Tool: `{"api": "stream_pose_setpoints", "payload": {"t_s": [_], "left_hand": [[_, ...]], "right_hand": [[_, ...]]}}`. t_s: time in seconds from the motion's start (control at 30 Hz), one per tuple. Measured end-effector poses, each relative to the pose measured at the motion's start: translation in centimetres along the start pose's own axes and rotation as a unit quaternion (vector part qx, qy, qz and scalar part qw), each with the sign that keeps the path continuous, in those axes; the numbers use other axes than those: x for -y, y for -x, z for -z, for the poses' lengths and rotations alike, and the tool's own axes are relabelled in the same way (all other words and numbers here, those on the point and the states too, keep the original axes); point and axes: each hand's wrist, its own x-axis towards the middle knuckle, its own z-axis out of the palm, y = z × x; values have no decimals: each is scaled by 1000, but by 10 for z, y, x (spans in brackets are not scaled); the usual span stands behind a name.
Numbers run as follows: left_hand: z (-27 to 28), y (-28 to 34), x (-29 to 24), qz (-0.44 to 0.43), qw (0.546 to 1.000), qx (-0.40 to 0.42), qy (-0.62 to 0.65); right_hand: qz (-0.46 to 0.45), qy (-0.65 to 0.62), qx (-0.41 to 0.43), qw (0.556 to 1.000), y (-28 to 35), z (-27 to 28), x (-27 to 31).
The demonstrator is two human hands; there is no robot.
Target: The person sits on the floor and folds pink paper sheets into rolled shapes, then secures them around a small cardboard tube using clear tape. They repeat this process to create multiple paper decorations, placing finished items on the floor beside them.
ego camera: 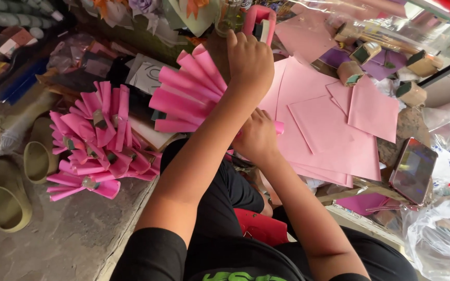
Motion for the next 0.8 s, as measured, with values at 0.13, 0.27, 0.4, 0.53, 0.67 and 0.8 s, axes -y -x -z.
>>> {"api": "stream_pose_setpoints", "payload": {"t_s": [0.13,0.27,0.4,0.53,0.67,0.8], "left_hand": [[-25,-4,-5,8,997,-65,39],[-37,-17,-3,58,994,-50,80],[-55,-27,0,72,980,-96,159],[56,58,8,-111,901,-286,308],[104,186,19,-39,718,-108,686],[74,253,49,130,496,-6,858]], "right_hand": [[14,-13,12,1000,2,8,6],[0,-14,-7,1000,-2,9,6],[0,-17,-8,1000,-2,12,9],[-11,-17,-24,999,2,11,-5],[-28,-109,-41,993,19,2,-31],[-73,-108,-87,988,18,27,-1]]}}
